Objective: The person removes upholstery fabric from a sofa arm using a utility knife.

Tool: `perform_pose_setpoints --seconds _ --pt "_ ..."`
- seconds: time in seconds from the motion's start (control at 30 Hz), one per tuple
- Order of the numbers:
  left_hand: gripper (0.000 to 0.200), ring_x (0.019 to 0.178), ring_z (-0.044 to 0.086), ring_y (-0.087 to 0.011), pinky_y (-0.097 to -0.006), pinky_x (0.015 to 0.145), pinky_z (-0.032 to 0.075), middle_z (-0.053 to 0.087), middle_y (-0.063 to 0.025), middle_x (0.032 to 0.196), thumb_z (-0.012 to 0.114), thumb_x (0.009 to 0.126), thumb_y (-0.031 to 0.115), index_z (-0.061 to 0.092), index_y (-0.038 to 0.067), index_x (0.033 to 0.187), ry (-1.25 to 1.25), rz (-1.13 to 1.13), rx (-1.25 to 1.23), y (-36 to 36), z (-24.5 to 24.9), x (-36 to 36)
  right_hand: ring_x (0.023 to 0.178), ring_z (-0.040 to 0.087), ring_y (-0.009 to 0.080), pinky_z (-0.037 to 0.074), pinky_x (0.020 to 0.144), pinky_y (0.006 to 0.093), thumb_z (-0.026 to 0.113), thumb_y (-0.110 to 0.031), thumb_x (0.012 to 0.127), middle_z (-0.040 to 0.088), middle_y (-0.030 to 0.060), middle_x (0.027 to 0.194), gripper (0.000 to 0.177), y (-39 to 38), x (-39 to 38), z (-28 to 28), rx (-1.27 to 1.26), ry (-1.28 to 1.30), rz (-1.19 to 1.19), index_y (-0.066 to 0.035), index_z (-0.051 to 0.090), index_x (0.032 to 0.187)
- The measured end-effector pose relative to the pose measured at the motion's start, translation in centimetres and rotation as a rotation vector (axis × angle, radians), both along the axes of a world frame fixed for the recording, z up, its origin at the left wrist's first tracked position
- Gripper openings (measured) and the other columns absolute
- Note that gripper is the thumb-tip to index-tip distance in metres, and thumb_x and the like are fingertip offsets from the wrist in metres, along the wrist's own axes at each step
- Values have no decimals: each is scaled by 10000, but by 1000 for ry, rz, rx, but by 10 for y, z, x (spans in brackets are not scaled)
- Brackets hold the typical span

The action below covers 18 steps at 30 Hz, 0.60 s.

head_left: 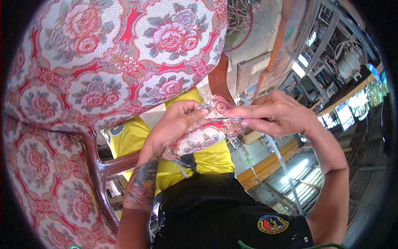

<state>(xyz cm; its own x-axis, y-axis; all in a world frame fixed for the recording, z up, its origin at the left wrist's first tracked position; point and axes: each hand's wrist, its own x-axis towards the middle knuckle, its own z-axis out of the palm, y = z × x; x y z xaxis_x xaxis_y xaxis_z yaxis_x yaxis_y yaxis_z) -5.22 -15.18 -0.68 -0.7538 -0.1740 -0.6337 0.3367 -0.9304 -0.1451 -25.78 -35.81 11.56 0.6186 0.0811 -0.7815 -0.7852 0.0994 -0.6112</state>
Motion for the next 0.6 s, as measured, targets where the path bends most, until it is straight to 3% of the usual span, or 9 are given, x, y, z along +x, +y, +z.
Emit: perform_pose_setpoints --seconds 0.1,0.13,0.27,0.6 --pt "216 815 643 -29 -242 729 526 744 13 935 726 1052 225 757 12 1069 -22 -26 -36 -2 -3 3 591 667 362 534 552 452 709 -140 954 670 135 662 553 -11 9 -21 -65 -177 246 -277 643 1485" --pt "207 832 656 -40 -245 735 530 749 1 944 758 1027 206 764 3 1069 -39 -48 -72 -3 -5 4 587 673 348 526 552 476 708 -160 931 650 134 640 558 -14 10 -27 -70 -199 302 -283 646 1471" --pt "209 823 653 -50 -243 725 529 759 -10 944 791 1003 182 777 -19 1059 -115 0 -88 -4 -7 -1 574 661 349 534 573 475 690 -194 954 651 129 632 475 -17 13 -47 -50 -266 361 -287 686 1420" --pt "168 869 666 -55 -238 767 536 763 -17 963 782 1003 135 776 -19 1069 -42 104 -98 6 -16 -6 530 637 322 516 553 470 668 -217 990 599 134 587 382 -21 15 -61 15 -292 438 -287 733 1360"
